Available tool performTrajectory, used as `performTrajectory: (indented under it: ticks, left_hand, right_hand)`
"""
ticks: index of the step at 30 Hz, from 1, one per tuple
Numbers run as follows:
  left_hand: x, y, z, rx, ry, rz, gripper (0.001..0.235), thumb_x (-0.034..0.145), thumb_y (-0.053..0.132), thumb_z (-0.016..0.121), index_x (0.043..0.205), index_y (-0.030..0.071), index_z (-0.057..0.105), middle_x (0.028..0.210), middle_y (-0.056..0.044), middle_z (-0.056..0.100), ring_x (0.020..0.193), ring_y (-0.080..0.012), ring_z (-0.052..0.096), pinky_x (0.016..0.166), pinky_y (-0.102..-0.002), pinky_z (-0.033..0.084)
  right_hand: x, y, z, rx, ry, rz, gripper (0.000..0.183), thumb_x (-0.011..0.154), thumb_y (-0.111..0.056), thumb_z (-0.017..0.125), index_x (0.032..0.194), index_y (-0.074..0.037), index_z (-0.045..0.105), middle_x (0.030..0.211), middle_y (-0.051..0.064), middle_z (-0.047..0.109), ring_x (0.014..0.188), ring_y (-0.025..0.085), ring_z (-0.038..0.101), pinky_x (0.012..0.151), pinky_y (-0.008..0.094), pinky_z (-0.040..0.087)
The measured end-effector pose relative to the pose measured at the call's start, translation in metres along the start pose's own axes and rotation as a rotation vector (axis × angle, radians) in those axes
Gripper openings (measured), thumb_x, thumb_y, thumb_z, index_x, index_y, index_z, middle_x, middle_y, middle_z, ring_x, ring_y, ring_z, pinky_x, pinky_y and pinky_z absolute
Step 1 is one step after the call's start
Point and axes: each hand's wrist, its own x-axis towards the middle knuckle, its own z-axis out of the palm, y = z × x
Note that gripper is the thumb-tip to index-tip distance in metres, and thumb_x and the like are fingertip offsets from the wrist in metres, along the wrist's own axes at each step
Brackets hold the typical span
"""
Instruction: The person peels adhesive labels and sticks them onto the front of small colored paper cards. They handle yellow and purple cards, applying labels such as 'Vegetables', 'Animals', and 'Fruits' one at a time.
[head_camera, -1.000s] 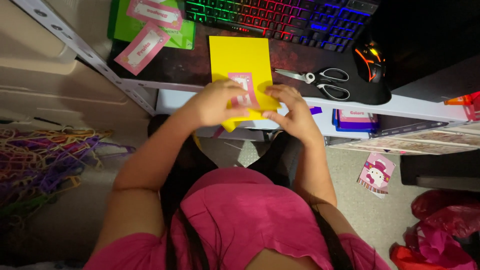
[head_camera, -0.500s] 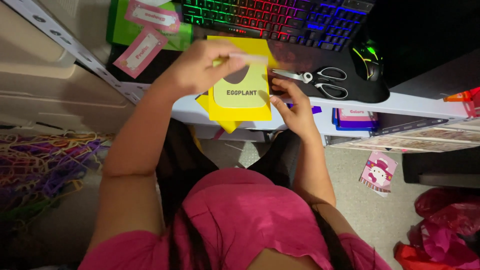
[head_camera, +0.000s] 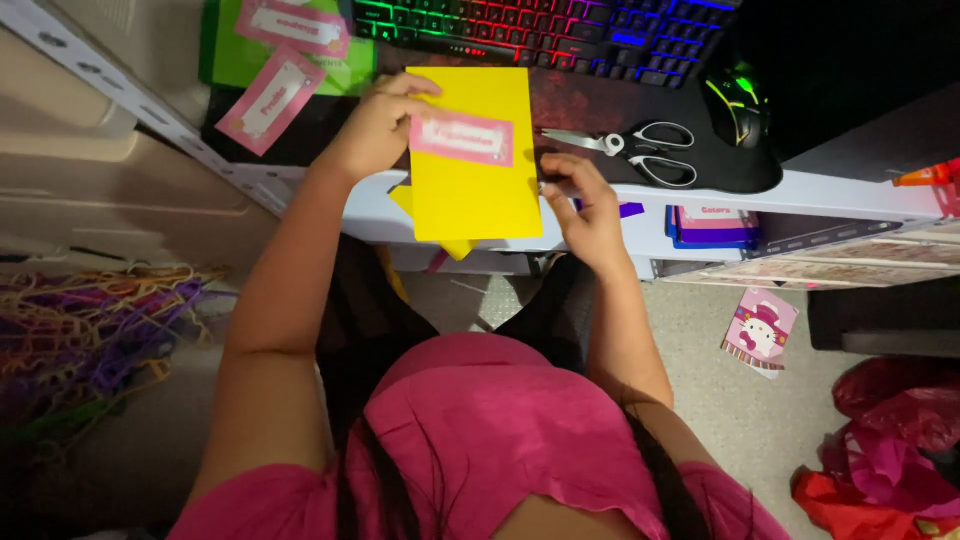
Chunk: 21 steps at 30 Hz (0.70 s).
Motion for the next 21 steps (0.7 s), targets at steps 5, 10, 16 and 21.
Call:
performTrajectory:
  ticks: [5,10,16,21]
  left_hand:
    - [-0.008,0.018,-0.007,-0.038,0.164,0.04,0.045,0.096,-0.016,0.047,0.135,0.003,0.062,0.136,-0.017,0.051,0.131,-0.0346,0.051,0.11,-0.042,0.044]
    - [-0.011,0.046,0.009,0.199,-0.001,-0.126,0.067,0.095,0.036,0.072,0.154,0.018,0.045,0.161,-0.012,0.036,0.151,-0.0381,0.026,0.116,-0.06,0.023]
    - [-0.014,0.06,0.025,0.482,0.013,-0.065,0.055,0.098,0.042,0.071,0.139,0.008,0.058,0.132,-0.012,0.06,0.126,-0.0335,0.051,0.107,-0.052,0.032]
    - [-0.024,0.067,0.029,0.616,0.046,-0.273,0.065,0.095,0.061,0.068,0.14,0.015,0.062,0.127,-0.018,0.055,0.115,-0.04,0.049,0.091,-0.053,0.039]
  right_hand:
    - [0.005,-0.016,0.001,-0.046,-0.026,-0.048,0.022,0.104,-0.011,0.063,0.124,-0.003,0.064,0.13,0.016,0.064,0.125,0.03,0.062,0.105,0.038,0.049]
    - [0.007,-0.01,0.008,-0.118,-0.039,-0.07,0.022,0.103,-0.014,0.064,0.123,-0.005,0.065,0.13,0.015,0.067,0.127,0.031,0.061,0.11,0.043,0.043]
    - [0.007,-0.008,0.012,-0.187,-0.033,-0.106,0.022,0.103,-0.017,0.065,0.123,-0.008,0.066,0.133,0.013,0.068,0.123,0.03,0.063,0.103,0.043,0.038]
    - [0.006,-0.008,0.012,-0.178,-0.035,-0.065,0.022,0.103,-0.019,0.066,0.122,-0.008,0.068,0.132,0.013,0.068,0.123,0.029,0.062,0.103,0.044,0.039]
